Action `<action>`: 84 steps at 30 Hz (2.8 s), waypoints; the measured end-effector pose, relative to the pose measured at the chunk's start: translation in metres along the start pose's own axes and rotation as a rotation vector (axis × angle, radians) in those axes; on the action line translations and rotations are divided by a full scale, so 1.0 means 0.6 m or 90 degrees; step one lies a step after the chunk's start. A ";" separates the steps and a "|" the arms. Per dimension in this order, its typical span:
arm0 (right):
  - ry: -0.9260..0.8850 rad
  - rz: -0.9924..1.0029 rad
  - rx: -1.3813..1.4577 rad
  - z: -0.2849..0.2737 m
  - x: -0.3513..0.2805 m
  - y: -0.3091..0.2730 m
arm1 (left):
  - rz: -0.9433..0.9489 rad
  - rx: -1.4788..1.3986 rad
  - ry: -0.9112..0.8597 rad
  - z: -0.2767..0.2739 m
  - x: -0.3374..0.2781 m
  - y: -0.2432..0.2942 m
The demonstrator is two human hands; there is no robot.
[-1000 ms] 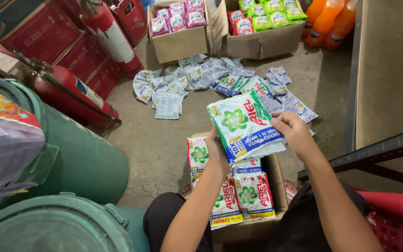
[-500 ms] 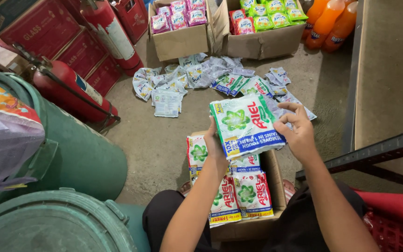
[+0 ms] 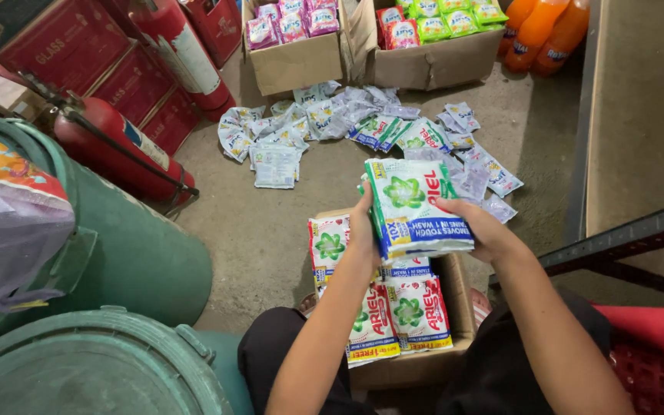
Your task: The person picks up detergent packets from the floor and packs them into a cardboard box.
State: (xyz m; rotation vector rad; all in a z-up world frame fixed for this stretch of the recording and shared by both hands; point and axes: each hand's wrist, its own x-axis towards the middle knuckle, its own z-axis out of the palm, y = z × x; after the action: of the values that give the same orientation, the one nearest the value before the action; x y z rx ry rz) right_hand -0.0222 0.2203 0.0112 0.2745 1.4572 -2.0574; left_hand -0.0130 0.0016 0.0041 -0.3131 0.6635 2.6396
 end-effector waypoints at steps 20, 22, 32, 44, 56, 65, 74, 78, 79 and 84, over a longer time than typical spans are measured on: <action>0.226 -0.007 -0.083 -0.165 0.149 0.184 | 0.213 0.658 0.124 -0.057 0.053 -0.087; 0.244 -0.046 -0.006 -0.177 0.166 0.211 | 0.292 0.722 0.077 -0.037 0.034 -0.076; 0.411 -0.216 -0.516 -0.254 0.334 0.456 | 0.016 0.899 0.046 -0.247 0.145 -0.121; 0.377 -0.208 -0.616 -0.133 0.269 0.373 | 0.359 1.670 0.136 -0.267 0.112 -0.185; 0.198 -0.246 -0.986 0.031 0.177 0.286 | 0.033 1.601 0.201 -0.151 0.043 -0.013; 0.135 -0.399 -1.149 0.026 0.169 0.293 | 0.286 1.436 0.386 -0.242 0.040 -0.060; 0.050 -0.484 -1.195 0.014 0.179 0.277 | 0.451 1.436 0.454 -0.237 0.033 -0.067; 0.058 -0.490 -1.254 0.017 0.178 0.284 | 0.437 1.434 0.453 -0.237 0.034 -0.071; 0.059 -0.490 -1.253 0.020 0.179 0.285 | 0.437 1.435 0.453 -0.240 0.035 -0.070; 0.133 -0.467 -1.256 0.039 0.169 0.288 | 0.459 1.435 0.457 -0.240 0.031 -0.072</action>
State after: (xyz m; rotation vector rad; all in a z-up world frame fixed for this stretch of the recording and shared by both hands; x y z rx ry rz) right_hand -0.0002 0.1256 -0.1654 -0.9431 3.1026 -0.0501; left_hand 0.0059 -0.0284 -0.1433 -0.2055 3.4330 0.4546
